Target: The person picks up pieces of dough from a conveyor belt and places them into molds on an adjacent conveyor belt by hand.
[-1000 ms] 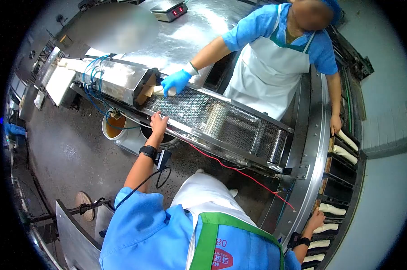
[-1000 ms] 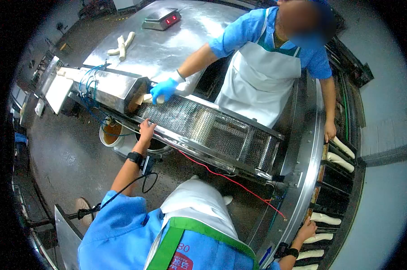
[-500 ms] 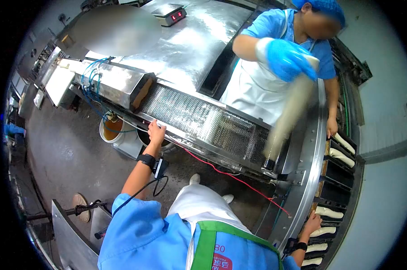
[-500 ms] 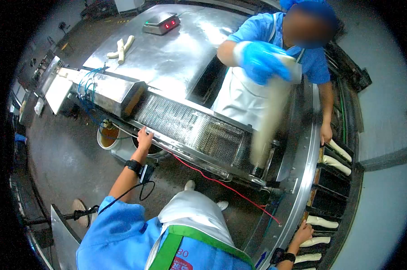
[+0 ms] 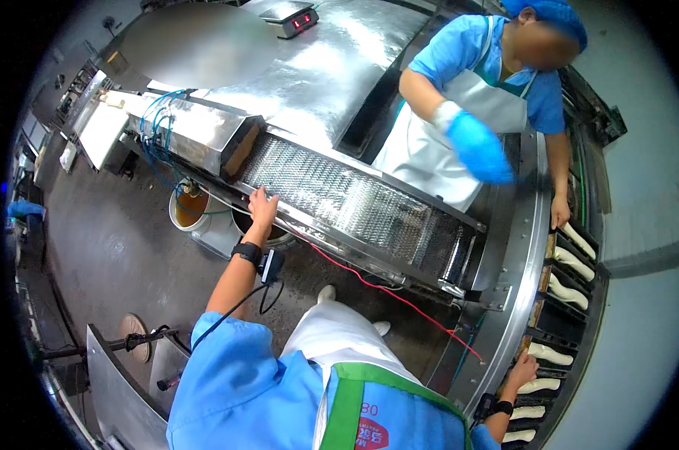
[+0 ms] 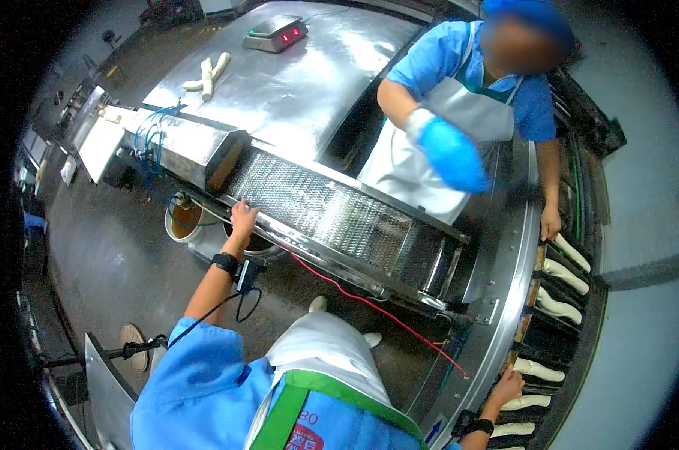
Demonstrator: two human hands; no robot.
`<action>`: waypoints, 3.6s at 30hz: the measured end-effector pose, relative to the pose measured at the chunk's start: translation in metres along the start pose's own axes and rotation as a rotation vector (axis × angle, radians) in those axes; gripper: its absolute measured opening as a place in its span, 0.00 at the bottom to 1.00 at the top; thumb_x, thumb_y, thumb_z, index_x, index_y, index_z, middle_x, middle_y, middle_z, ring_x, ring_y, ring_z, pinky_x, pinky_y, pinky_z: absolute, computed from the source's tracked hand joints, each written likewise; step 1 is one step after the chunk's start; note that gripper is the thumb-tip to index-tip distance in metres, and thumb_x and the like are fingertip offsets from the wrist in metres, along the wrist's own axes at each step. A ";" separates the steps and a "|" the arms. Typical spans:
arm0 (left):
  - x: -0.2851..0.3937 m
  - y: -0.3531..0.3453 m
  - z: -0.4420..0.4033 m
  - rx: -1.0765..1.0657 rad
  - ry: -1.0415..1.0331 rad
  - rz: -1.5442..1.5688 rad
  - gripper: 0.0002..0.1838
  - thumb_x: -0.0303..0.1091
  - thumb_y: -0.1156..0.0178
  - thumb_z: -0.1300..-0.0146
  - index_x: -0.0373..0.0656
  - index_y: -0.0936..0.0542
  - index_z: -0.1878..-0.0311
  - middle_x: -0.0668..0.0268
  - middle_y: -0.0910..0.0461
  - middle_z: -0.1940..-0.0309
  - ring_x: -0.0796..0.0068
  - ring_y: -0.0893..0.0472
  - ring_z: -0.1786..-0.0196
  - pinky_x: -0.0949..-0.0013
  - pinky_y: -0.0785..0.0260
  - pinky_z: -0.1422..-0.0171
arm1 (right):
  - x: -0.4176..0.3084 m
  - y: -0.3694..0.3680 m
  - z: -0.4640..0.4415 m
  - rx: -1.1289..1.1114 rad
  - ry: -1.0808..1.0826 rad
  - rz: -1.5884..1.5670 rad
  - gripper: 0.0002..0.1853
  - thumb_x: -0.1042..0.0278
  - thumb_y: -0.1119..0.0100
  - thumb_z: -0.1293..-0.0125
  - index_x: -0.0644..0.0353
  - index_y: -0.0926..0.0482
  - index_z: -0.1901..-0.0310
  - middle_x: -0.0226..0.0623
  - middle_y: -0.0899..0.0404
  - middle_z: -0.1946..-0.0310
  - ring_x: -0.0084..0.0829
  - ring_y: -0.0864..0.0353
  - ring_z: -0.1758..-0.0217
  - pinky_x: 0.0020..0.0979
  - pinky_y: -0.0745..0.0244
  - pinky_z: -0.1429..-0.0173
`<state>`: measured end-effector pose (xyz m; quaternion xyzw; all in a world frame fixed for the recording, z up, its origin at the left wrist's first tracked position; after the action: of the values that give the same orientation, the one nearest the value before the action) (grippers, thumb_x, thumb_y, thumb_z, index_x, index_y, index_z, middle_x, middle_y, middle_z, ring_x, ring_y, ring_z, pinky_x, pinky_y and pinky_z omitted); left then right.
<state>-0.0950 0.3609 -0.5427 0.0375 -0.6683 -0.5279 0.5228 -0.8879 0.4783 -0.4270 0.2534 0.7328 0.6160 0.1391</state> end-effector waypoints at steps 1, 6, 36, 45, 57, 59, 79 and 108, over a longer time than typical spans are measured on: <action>0.003 0.002 -0.002 0.004 0.020 0.005 0.31 0.44 0.44 0.55 0.46 0.37 0.44 0.56 0.43 0.43 0.52 0.44 0.41 0.53 0.50 0.41 | 0.000 -0.002 -0.001 -0.002 0.003 0.001 0.23 0.50 0.60 0.38 0.64 0.26 0.72 0.40 0.28 0.71 0.39 0.34 0.61 0.43 0.42 0.63; 0.016 0.011 -0.016 0.056 0.103 -0.049 0.31 0.44 0.45 0.54 0.48 0.37 0.44 0.58 0.45 0.42 0.53 0.45 0.41 0.55 0.50 0.41 | -0.003 -0.002 -0.001 0.003 0.009 -0.061 0.23 0.51 0.60 0.38 0.65 0.28 0.76 0.40 0.29 0.73 0.41 0.34 0.63 0.44 0.42 0.63; -0.006 0.007 -0.159 -0.143 -0.253 -0.806 0.25 0.49 0.47 0.46 0.42 0.32 0.50 0.57 0.30 0.57 0.60 0.29 0.58 0.64 0.36 0.55 | -0.026 0.004 -0.033 0.315 0.234 -0.259 0.16 0.59 0.45 0.48 0.63 0.32 0.83 0.43 0.35 0.83 0.39 0.35 0.76 0.38 0.43 0.69; 0.019 0.096 -0.019 -0.610 -0.498 0.531 0.34 0.49 0.46 0.50 0.34 0.40 0.46 0.58 0.32 0.56 0.65 0.30 0.56 0.68 0.37 0.53 | -0.037 0.035 -0.047 -0.025 0.116 -0.188 0.19 0.54 0.50 0.45 0.65 0.25 0.73 0.40 0.28 0.73 0.35 0.35 0.64 0.35 0.45 0.57; 0.403 0.069 0.263 -0.608 -0.570 0.765 0.23 0.39 0.57 0.42 0.36 0.38 0.46 0.54 0.28 0.59 0.67 0.25 0.60 0.70 0.30 0.55 | -0.019 0.033 -0.048 -0.095 0.165 -0.332 0.16 0.56 0.49 0.47 0.63 0.25 0.71 0.37 0.28 0.71 0.32 0.36 0.59 0.34 0.47 0.53; 0.464 0.032 0.330 -0.953 -0.518 0.822 0.23 0.35 0.52 0.47 0.34 0.37 0.47 0.53 0.27 0.62 0.68 0.24 0.62 0.70 0.29 0.56 | -0.017 0.033 -0.047 -0.083 0.178 -0.352 0.15 0.57 0.49 0.47 0.63 0.25 0.71 0.37 0.29 0.71 0.32 0.36 0.59 0.35 0.47 0.53; 0.500 -0.383 0.523 -1.131 -1.978 -0.102 0.14 0.32 0.54 0.45 0.42 0.29 0.55 0.52 0.24 0.66 0.53 0.24 0.62 0.57 0.31 0.63 | -0.028 0.038 -0.050 -0.005 0.373 -0.376 0.16 0.55 0.45 0.50 0.63 0.24 0.73 0.39 0.27 0.71 0.36 0.34 0.58 0.41 0.45 0.53; 0.454 -0.209 0.483 -1.478 -0.132 0.810 0.41 0.65 0.71 0.44 0.45 0.60 0.36 0.59 0.64 0.35 0.66 0.67 0.33 0.58 0.73 0.33 | 0.110 0.015 -0.225 -0.339 -0.250 -1.638 0.44 0.31 0.71 0.45 0.61 0.57 0.38 0.45 0.59 0.36 0.42 0.67 0.33 0.43 0.70 0.34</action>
<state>-0.7612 0.3176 -0.3484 -0.5873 -0.1424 -0.6023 0.5216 -1.0926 0.3523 -0.3554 -0.3156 0.5620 0.3896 0.6579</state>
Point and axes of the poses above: each hand's wrist, its own z-axis away from the middle knuckle, its own y-axis out of the back of the hand, x = y × z, the point moved 5 cm from there along -z, towards the middle knuckle
